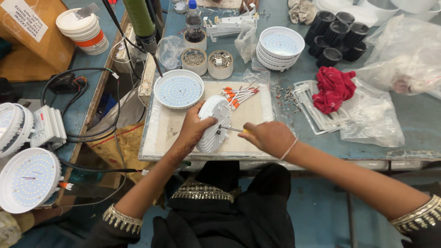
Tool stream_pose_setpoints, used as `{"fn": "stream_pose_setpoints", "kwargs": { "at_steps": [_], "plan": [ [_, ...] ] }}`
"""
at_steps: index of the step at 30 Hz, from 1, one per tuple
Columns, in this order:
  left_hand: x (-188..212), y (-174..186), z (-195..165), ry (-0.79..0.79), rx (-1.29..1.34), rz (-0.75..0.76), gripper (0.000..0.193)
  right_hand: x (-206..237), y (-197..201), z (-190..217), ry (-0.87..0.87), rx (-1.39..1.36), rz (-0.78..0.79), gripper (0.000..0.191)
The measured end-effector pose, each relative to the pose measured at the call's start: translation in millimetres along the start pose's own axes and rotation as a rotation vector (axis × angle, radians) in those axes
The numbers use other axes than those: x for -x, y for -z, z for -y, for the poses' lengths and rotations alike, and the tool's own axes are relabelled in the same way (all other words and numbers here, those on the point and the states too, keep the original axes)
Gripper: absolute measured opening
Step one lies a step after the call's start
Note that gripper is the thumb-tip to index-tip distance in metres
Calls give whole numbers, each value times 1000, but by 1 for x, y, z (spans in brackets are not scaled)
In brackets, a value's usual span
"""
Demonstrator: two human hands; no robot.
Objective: The person assembles LED light fixtures at a workbench. They pick up circular LED modules, use a screwdriver to tighten screws on the back, and connect orange-tipped wires. Completed units are stacked on the table.
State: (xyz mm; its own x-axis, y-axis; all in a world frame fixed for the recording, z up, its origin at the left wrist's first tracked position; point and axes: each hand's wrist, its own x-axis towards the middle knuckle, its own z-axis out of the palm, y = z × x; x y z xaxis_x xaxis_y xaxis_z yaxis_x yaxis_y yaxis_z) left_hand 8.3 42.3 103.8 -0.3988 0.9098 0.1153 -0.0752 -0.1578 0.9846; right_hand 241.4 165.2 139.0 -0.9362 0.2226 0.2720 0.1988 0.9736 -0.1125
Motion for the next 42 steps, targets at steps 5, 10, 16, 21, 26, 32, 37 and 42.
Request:
{"fn": "stream_pose_setpoints", "kwargs": {
  "at_steps": [5,10,16,21,26,32,37,42],
  "plan": [
    [24,-1,8,32,272,-174,62,4,24,7,166,309,-76,33],
    [31,31,25,118,590,-265,63,15,29,-38,59,80,-251,30],
    [17,45,73,254,723,-195,64,13,-20,-114,-201,-15,-148,28],
    [13,48,87,238,879,-155,66,-11,-50,-129,-152,72,-166,20],
    [9,47,83,268,873,-165,64,-76,-59,-123,-51,-20,-224,13],
    [15,45,77,300,862,-217,68,-129,-80,-118,130,56,-112,14],
    [10,43,76,225,869,-140,70,-137,-79,-127,200,196,-57,10],
    [6,45,78,183,926,-54,67,-129,-69,-129,216,237,-53,12]
  ]
}}
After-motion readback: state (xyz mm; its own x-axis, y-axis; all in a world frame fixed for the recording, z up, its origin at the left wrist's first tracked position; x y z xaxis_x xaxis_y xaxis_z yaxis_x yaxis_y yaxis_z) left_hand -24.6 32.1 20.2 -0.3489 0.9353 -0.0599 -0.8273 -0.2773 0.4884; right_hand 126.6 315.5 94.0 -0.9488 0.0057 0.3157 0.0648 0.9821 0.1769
